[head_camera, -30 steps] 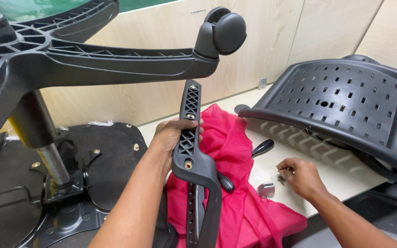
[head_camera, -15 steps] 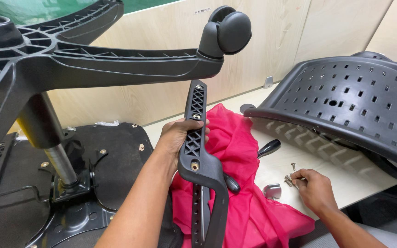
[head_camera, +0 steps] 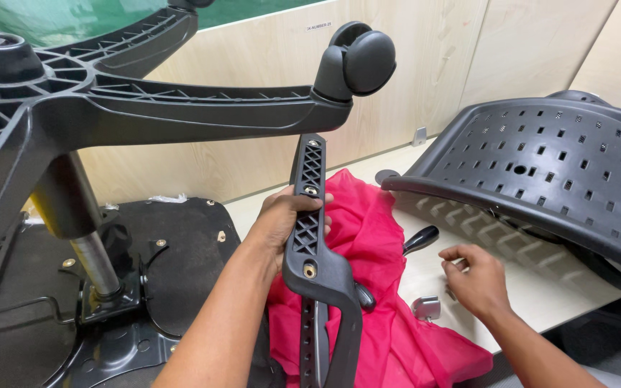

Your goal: The person uses a screwdriver to tighten screws on the underside of an office chair, securing the base to the seat. The person then removes the screwdriver and sets it aside.

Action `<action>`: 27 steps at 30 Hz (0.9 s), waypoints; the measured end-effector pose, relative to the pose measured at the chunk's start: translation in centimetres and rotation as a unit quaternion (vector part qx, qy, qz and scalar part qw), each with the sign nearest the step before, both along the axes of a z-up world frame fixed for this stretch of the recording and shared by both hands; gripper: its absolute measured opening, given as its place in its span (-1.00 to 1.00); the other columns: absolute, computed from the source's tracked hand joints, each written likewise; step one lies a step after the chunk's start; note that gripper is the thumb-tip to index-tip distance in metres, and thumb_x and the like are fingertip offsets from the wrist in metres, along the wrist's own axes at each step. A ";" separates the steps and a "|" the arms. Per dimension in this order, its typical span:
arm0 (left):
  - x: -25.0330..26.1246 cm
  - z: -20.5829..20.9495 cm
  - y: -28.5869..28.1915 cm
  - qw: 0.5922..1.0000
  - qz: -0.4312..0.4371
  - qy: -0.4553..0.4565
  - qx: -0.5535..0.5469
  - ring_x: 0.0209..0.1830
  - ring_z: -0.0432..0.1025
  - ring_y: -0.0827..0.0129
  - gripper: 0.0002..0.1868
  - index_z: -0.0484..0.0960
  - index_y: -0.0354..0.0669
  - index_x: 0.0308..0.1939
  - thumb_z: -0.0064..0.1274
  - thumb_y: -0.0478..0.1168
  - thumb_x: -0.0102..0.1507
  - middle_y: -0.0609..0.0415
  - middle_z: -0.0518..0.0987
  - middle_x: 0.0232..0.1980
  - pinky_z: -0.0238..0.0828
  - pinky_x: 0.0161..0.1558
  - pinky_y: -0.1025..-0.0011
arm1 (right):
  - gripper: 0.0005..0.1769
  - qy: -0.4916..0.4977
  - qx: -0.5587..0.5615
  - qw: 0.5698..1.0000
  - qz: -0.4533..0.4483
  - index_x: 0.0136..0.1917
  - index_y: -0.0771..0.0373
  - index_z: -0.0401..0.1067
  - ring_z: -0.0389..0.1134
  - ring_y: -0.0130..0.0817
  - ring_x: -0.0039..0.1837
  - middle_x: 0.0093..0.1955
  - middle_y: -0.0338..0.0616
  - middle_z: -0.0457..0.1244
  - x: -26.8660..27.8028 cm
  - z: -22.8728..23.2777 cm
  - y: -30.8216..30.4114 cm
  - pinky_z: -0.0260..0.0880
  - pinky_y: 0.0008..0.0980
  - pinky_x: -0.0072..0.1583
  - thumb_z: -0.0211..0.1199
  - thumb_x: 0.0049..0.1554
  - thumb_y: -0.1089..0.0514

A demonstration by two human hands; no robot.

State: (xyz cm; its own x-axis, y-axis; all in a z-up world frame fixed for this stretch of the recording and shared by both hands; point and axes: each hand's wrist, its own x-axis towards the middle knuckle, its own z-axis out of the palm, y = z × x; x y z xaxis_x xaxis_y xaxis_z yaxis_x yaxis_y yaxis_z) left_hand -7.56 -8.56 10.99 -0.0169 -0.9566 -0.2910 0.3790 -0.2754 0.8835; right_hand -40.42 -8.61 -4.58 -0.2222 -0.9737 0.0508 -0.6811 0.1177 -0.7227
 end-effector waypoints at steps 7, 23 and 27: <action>-0.4 2.1 0.4 0.993 -0.063 -0.100 0.014 -0.64 0.45 0.29 -0.76 0.49 -0.31 -0.10 0.13 -0.39 0.16 -0.10 0.54 -0.45 0.44 -0.64 0.36 | -0.77 -0.046 -0.055 0.995 0.062 0.03 0.21 0.64 0.41 -0.42 -0.20 -0.23 -0.08 0.44 5.5 5.6 -3.2 0.40 -0.40 -0.07 0.35 0.07 0.21; -6.5 5.5 0.4 0.901 -0.219 -0.342 -0.156 -0.32 0.58 0.26 -0.47 0.57 -0.32 0.07 0.23 -0.35 0.00 -0.08 0.68 -0.24 0.52 -0.25 0.33 | -0.76 -0.611 -0.035 0.779 0.139 -0.01 0.22 0.38 0.29 -0.42 -0.16 -0.13 -0.20 0.33 5.9 13.5 -4.5 0.34 -0.36 -0.05 0.03 0.32 0.03; -7.1 5.7 0.1 0.832 -0.220 -0.473 -0.187 -0.16 0.63 0.20 -0.43 0.60 -0.31 0.06 0.21 -0.28 -0.06 -0.13 0.70 -0.20 0.52 -0.12 0.28 | -0.81 -0.568 -0.026 0.812 0.131 -0.09 0.20 0.33 0.26 -0.40 -0.16 -0.17 -0.18 0.28 4.7 12.9 -4.7 0.31 -0.37 -0.08 0.11 0.33 0.08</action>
State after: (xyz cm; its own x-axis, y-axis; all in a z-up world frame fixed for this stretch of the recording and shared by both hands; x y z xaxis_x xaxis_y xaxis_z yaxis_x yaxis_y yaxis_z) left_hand -14.70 -8.45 16.70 -0.3233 -0.9446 -0.0560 -0.6000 0.1588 0.7841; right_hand -35.68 -13.30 8.32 0.0596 -0.9982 0.0002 0.4316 0.0256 -0.9017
